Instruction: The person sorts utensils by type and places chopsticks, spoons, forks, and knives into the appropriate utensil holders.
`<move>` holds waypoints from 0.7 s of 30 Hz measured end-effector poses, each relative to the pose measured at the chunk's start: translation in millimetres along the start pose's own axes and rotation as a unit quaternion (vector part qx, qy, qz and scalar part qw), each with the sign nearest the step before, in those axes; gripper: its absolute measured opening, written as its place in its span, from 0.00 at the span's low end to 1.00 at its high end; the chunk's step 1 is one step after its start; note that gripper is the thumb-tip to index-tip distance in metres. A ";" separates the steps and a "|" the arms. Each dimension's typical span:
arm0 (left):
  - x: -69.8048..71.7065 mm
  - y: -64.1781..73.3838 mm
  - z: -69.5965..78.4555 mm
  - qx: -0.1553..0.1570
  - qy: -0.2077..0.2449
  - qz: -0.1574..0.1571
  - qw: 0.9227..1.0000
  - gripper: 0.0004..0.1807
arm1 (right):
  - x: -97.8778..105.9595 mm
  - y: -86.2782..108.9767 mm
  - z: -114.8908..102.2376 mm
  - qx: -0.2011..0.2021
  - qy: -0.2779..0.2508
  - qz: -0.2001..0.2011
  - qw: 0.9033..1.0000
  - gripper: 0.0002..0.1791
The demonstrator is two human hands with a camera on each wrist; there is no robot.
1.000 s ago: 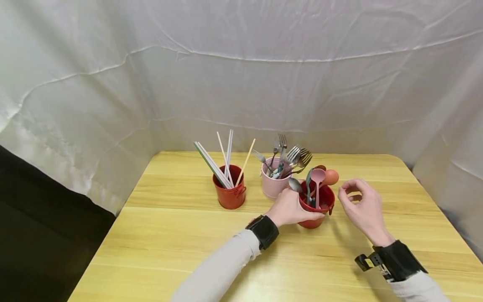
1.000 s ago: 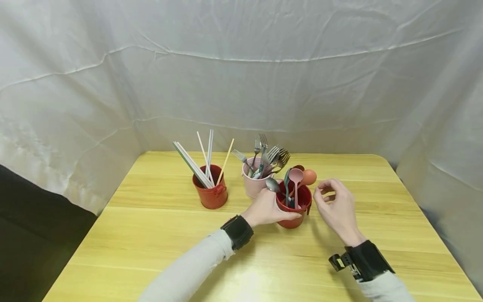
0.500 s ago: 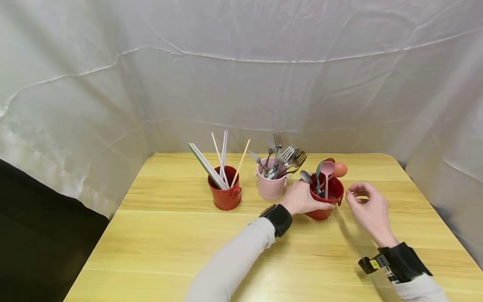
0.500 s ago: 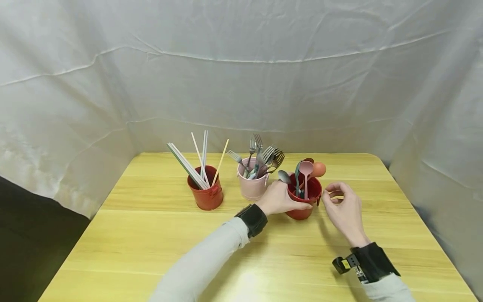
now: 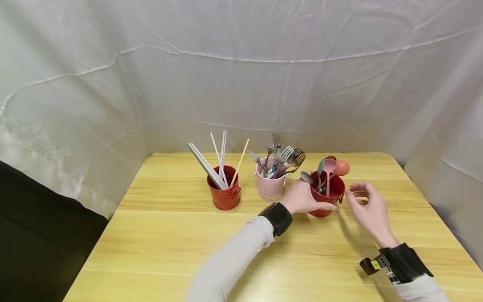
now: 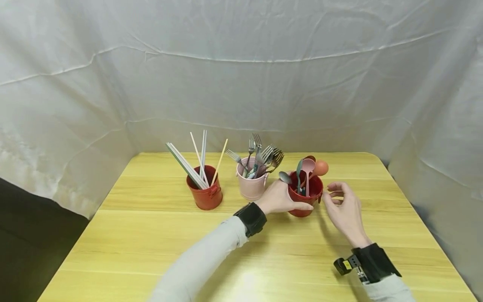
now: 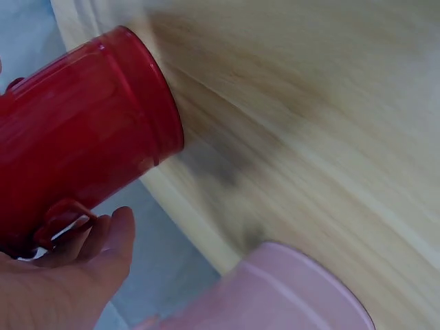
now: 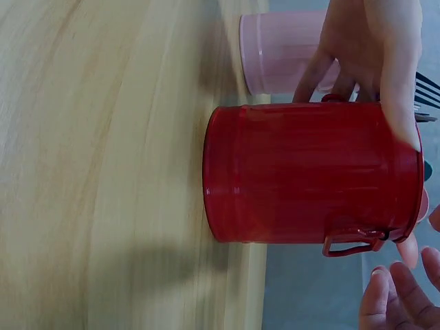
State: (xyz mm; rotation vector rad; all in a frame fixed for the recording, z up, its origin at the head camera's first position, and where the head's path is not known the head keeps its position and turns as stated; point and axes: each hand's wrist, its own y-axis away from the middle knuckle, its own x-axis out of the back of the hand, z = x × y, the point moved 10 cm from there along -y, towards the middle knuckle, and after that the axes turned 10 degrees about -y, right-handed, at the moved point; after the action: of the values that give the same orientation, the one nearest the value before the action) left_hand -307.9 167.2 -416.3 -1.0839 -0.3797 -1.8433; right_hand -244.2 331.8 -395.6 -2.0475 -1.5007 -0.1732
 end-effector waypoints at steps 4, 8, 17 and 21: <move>7.9 10.5 -4.0 -0.023 0.005 -0.001 1.000 0.44 | 2.3 0.0 0.6 -0.001 0.001 -0.002 1.000 0.16; 17.0 25.3 -14.4 -0.008 -0.022 -0.024 0.999 0.47 | 4.5 -0.7 0.5 0.004 0.000 -0.009 1.000 0.17; 29.3 67.9 -39.2 0.020 -0.083 -0.107 0.991 0.62 | 5.9 -1.9 -7.0 0.063 0.033 -0.046 0.996 0.23; 40.2 91.6 -49.9 0.014 -0.080 -0.122 0.989 0.59 | 9.7 -1.3 -9.8 0.077 0.064 -0.062 0.993 0.25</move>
State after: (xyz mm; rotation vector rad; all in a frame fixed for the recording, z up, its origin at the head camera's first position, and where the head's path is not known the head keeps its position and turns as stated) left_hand -264.2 65.0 -428.3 -1.2136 -0.6541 -1.9620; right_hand -239.7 335.0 -382.9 -1.7895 -1.5137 -0.2252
